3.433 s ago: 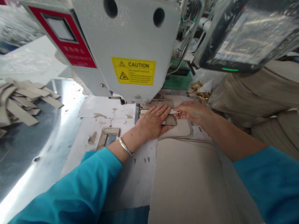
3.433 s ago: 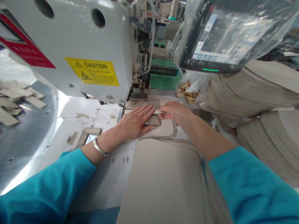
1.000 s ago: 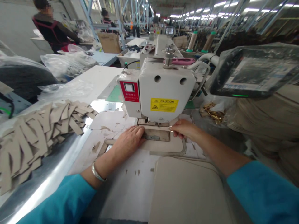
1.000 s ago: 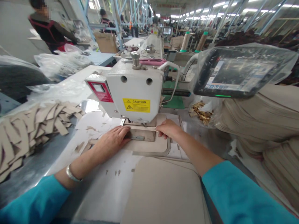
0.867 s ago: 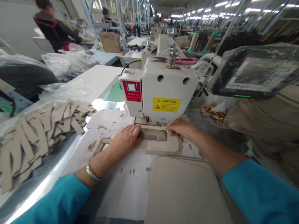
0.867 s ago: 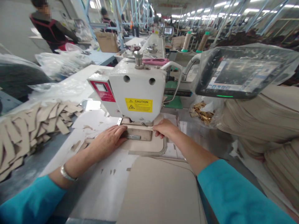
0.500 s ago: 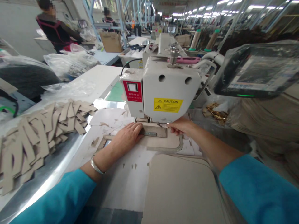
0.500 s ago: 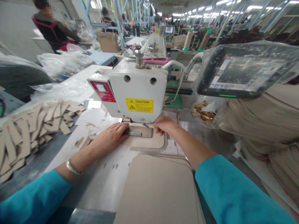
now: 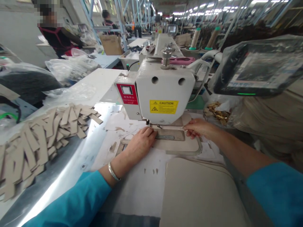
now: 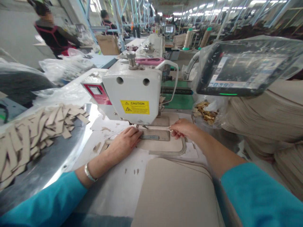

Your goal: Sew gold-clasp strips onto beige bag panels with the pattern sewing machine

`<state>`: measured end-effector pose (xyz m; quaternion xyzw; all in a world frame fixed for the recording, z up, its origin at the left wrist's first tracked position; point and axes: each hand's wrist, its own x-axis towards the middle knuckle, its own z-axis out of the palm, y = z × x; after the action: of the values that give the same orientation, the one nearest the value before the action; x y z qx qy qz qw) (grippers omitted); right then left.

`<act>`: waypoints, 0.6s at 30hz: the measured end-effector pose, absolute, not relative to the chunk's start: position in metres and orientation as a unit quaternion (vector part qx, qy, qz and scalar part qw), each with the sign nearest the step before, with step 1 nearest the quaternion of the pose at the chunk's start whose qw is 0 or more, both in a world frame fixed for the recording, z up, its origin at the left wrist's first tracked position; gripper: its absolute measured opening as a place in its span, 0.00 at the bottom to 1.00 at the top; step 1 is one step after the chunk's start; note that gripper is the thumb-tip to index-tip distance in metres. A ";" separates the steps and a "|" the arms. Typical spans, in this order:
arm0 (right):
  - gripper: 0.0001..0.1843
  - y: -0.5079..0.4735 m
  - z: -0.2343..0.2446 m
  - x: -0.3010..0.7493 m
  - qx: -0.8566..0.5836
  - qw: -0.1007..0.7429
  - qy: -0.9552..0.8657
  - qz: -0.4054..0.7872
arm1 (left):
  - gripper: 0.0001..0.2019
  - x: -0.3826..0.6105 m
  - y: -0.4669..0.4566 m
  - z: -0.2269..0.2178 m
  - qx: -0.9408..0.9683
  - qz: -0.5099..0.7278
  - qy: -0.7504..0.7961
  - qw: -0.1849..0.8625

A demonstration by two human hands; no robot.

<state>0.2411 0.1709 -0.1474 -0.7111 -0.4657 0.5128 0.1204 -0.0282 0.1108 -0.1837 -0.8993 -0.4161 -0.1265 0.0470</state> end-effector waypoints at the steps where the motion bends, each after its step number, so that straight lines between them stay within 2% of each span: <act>1: 0.11 0.171 -0.147 0.246 -0.712 0.120 -0.464 0.513 | 0.11 -0.025 0.110 -0.183 -0.901 -0.115 -0.416 0.049; 6: 0.10 0.168 -0.146 0.268 -0.720 0.124 -0.457 0.508 | 0.11 -0.010 0.110 -0.180 -0.913 -0.081 -0.398 0.039; 11: 0.10 0.164 -0.145 0.280 -0.725 0.133 -0.454 0.500 | 0.13 -0.002 0.103 -0.180 -0.912 -0.134 -0.387 0.026; 18: 0.08 0.164 -0.145 0.278 -0.720 0.136 -0.456 0.505 | 0.12 0.035 0.060 -0.152 -0.918 -0.149 -0.352 -0.106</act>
<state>0.2780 0.1641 -0.1447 -0.7202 -0.4556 0.5052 0.1357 0.0355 0.0601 -0.1515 -0.9180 -0.3517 -0.1491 -0.1062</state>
